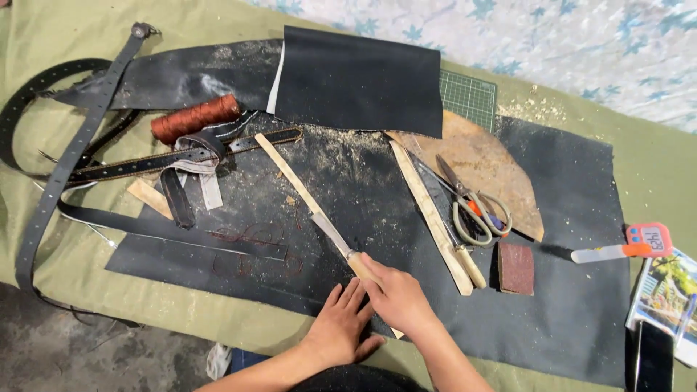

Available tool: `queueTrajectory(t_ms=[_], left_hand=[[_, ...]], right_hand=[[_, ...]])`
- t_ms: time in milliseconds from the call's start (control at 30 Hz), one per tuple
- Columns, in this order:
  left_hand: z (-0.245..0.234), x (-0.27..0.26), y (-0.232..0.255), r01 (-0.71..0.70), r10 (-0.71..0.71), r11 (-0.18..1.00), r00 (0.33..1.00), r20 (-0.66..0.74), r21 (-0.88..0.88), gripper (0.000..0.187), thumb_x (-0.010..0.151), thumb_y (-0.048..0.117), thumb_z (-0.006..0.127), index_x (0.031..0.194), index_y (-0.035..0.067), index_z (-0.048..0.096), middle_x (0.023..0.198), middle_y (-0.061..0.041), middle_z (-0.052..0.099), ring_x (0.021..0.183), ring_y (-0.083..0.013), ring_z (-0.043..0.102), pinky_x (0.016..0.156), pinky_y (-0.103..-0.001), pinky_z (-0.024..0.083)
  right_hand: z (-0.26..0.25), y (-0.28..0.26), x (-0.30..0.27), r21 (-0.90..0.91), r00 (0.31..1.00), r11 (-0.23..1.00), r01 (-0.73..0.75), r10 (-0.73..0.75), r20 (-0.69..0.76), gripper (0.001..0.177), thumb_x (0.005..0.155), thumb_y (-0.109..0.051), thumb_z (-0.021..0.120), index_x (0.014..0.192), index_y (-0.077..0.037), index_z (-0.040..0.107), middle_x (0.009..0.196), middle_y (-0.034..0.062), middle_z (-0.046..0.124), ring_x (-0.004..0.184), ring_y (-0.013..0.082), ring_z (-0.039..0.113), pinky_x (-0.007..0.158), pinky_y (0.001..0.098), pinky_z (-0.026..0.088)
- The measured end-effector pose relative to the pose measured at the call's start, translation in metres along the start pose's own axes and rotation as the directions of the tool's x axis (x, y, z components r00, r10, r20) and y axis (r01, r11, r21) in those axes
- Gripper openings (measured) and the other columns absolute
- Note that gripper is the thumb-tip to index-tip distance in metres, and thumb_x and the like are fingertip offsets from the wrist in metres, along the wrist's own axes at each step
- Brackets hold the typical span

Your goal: Shaping and smoothing a thin strip of wood using a hand chisel as a scraper on a workshop table.

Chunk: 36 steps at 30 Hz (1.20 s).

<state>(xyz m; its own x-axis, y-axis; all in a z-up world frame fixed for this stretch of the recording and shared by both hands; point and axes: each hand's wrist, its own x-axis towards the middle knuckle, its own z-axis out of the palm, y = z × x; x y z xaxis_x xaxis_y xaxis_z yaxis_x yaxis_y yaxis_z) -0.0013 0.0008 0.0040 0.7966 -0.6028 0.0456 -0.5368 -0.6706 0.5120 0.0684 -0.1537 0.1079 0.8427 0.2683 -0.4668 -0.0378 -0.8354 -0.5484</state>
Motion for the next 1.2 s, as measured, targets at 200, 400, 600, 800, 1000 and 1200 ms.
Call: queueTrajectory(t_ms=[200,400,600,800,1000,1200], left_hand=[[0.014,0.004,-0.005,0.036,-0.042,0.995,0.997,0.066,0.091,0.084,0.097,0.069,0.046,0.157,0.01,0.035,0.159,-0.03,0.029,0.15,-0.0441,0.02,0.116,-0.059,0.015],[0.01,0.002,-0.004,0.011,-0.012,1.0,0.999,0.038,0.017,0.082,0.098,0.063,0.049,0.152,0.003,0.039,0.157,-0.031,0.032,0.148,-0.0487,0.022,0.117,-0.062,0.015],[0.013,0.005,-0.006,0.042,-0.049,0.997,0.994,0.097,0.069,0.084,0.098,0.068,0.043,0.155,0.007,0.036,0.158,-0.031,0.031,0.151,-0.045,0.017,0.117,-0.06,0.013],[0.008,0.003,-0.004,0.023,-0.024,1.0,0.998,0.061,0.02,0.082,0.098,0.064,0.046,0.152,0.002,0.039,0.154,-0.031,0.035,0.149,-0.0476,0.021,0.118,-0.061,0.014],[-0.008,0.005,0.002,0.035,-0.031,0.998,0.997,0.078,-0.051,0.077,0.097,0.06,0.051,0.149,0.004,0.045,0.156,-0.03,0.032,0.148,-0.0479,0.021,0.118,-0.062,0.013],[-0.023,0.007,0.009,0.077,-0.066,0.995,0.986,0.152,-0.064,0.083,0.099,0.063,0.047,0.16,0.01,0.028,0.164,-0.026,0.019,0.152,-0.0423,0.011,0.119,-0.059,0.009]], right_hand=[[-0.006,0.018,-0.022,-0.068,0.998,0.997,0.041,-0.044,-0.038,0.058,0.093,-0.036,0.047,0.15,-0.028,0.049,0.143,0.0021,0.062,0.125,0.0329,0.06,0.096,0.0444,0.048],[0.001,-0.008,0.003,-0.004,0.999,1.0,0.015,-0.015,-0.029,0.057,0.095,-0.034,0.046,0.152,-0.03,0.047,0.14,0.0049,0.063,0.122,0.0344,0.061,0.092,0.0443,0.049],[-0.015,0.004,-0.017,-0.049,1.0,0.999,0.013,-0.012,0.02,0.059,0.095,-0.039,0.044,0.153,-0.031,0.046,0.145,0.0012,0.06,0.128,0.0302,0.059,0.095,0.0419,0.048],[-0.007,-0.007,-0.002,-0.035,0.999,0.999,-0.017,0.018,0.03,0.059,0.095,-0.036,0.045,0.154,-0.031,0.044,0.146,0.0025,0.059,0.128,0.0305,0.059,0.095,0.0429,0.048],[0.013,-0.011,0.019,0.099,0.999,0.994,0.038,-0.034,-0.039,0.056,0.099,-0.031,0.047,0.155,-0.029,0.043,0.15,0.0061,0.055,0.134,0.0307,0.054,0.102,0.0432,0.047],[-0.008,-0.01,-0.017,0.393,0.997,0.92,0.0,0.029,-0.067,0.055,0.098,-0.033,0.05,0.153,-0.028,0.044,0.158,-0.0034,0.045,0.147,0.0232,0.043,0.118,0.0426,0.045]])
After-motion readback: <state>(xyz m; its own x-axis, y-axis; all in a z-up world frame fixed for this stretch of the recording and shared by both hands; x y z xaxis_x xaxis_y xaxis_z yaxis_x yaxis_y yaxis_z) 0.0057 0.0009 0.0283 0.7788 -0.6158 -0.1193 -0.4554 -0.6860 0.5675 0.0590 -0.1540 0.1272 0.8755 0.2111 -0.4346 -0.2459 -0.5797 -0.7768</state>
